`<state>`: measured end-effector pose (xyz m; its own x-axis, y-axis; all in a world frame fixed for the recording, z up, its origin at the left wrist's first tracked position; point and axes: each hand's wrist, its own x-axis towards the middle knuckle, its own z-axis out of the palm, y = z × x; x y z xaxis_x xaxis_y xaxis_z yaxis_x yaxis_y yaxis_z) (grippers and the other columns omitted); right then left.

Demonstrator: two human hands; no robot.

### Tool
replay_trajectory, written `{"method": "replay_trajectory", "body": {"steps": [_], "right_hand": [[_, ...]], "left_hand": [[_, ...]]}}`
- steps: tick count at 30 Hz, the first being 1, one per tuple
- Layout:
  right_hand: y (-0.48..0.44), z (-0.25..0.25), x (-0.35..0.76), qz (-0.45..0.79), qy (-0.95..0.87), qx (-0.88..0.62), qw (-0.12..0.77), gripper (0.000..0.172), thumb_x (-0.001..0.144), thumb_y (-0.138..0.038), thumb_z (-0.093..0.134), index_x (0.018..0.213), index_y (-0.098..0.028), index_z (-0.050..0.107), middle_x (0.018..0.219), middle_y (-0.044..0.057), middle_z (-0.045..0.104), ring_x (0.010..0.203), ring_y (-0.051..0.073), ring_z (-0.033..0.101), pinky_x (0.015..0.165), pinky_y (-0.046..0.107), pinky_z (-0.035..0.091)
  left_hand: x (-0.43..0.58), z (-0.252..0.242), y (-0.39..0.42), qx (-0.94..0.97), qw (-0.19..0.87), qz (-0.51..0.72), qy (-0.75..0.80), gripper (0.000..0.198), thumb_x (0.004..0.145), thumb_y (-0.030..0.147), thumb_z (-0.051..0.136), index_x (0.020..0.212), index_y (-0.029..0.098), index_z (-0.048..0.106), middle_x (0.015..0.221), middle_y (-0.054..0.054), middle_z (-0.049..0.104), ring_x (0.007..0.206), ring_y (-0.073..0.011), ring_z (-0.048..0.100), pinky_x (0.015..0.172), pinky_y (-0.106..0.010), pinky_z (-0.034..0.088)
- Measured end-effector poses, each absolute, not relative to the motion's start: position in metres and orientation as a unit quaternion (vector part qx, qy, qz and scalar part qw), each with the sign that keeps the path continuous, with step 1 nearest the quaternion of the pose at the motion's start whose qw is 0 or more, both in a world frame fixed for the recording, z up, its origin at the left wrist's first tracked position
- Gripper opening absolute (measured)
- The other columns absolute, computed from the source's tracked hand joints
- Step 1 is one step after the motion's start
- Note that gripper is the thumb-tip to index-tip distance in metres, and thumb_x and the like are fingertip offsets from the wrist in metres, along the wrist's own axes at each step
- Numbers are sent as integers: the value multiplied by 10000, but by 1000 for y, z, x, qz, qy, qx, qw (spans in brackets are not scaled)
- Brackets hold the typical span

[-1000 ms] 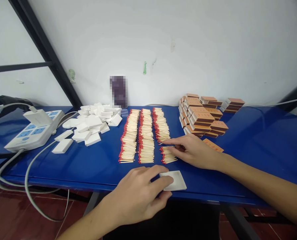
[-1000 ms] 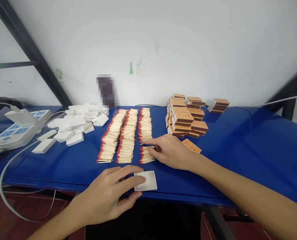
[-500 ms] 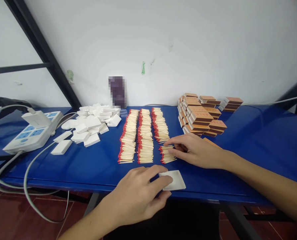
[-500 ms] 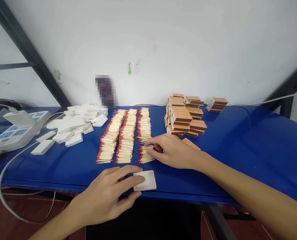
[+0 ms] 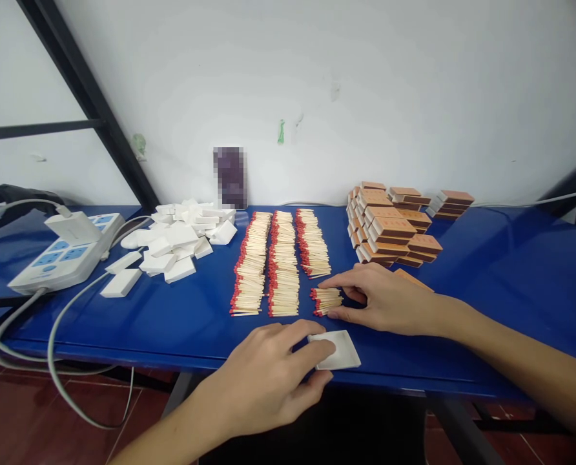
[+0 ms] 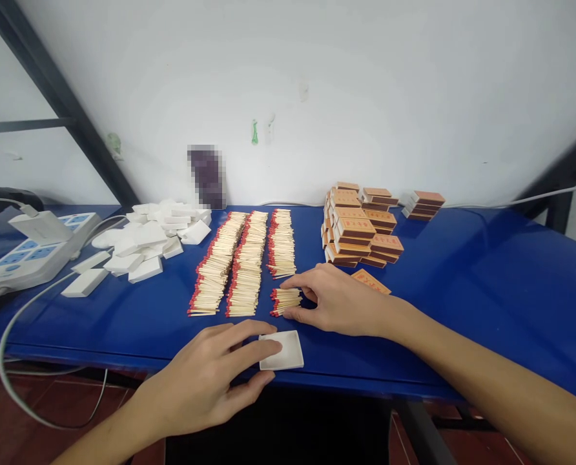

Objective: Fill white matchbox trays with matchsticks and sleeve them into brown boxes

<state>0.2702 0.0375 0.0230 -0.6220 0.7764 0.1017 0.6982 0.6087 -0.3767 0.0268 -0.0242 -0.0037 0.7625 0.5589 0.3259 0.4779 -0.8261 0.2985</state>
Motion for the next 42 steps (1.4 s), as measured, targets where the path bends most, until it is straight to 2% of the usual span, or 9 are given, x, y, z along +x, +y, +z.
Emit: {"method": "replay_trajectory", "body": {"steps": [3, 8, 12, 29, 42], "right_hand": [[39, 23, 269, 174, -889, -399, 142, 336, 944, -486, 567, 1053, -229, 754, 673, -14, 580, 579, 129, 510, 595, 276, 378], [41, 20, 271, 171, -887, -397, 159, 292, 957, -455, 565, 996, -235, 752, 872, 32, 592, 741, 156, 563, 687, 298, 419], [42, 17, 271, 175, -887, -391, 173, 281, 966, -434, 560, 973, -219, 741, 946, 52, 596, 849, 181, 581, 765, 322, 442], [44, 20, 272, 198, -894, -369, 161, 355, 1001, -450, 479, 971, -207, 736, 943, 72, 646, 888, 206, 615, 808, 347, 471], [45, 22, 273, 210, -890, -368, 172, 333, 994, -431, 490, 923, -201, 721, 910, 63, 656, 834, 191, 621, 750, 320, 468]], "left_hand": [[26, -4, -24, 934, 95, 205, 277, 219, 975, 227, 545, 1194, 231, 554, 1196, -56, 639, 978, -244, 689, 765, -383, 595], [27, -5, -24, 933, 97, 206, 279, 231, 978, 227, 539, 1208, 236, 547, 1214, -57, 637, 975, -238, 690, 778, -383, 599], [27, -5, -23, 932, 96, 208, 280, 232, 977, 234, 544, 1209, 239, 548, 1218, -54, 638, 976, -238, 690, 780, -386, 600], [29, -5, -25, 917, 108, 228, 310, 271, 954, 214, 577, 1221, 250, 547, 1245, -56, 640, 956, -244, 700, 764, -376, 596], [30, -6, -26, 905, 134, 245, 320, 283, 949, 206, 578, 1230, 245, 570, 1244, -44, 648, 1012, -225, 692, 851, -360, 583]]}}
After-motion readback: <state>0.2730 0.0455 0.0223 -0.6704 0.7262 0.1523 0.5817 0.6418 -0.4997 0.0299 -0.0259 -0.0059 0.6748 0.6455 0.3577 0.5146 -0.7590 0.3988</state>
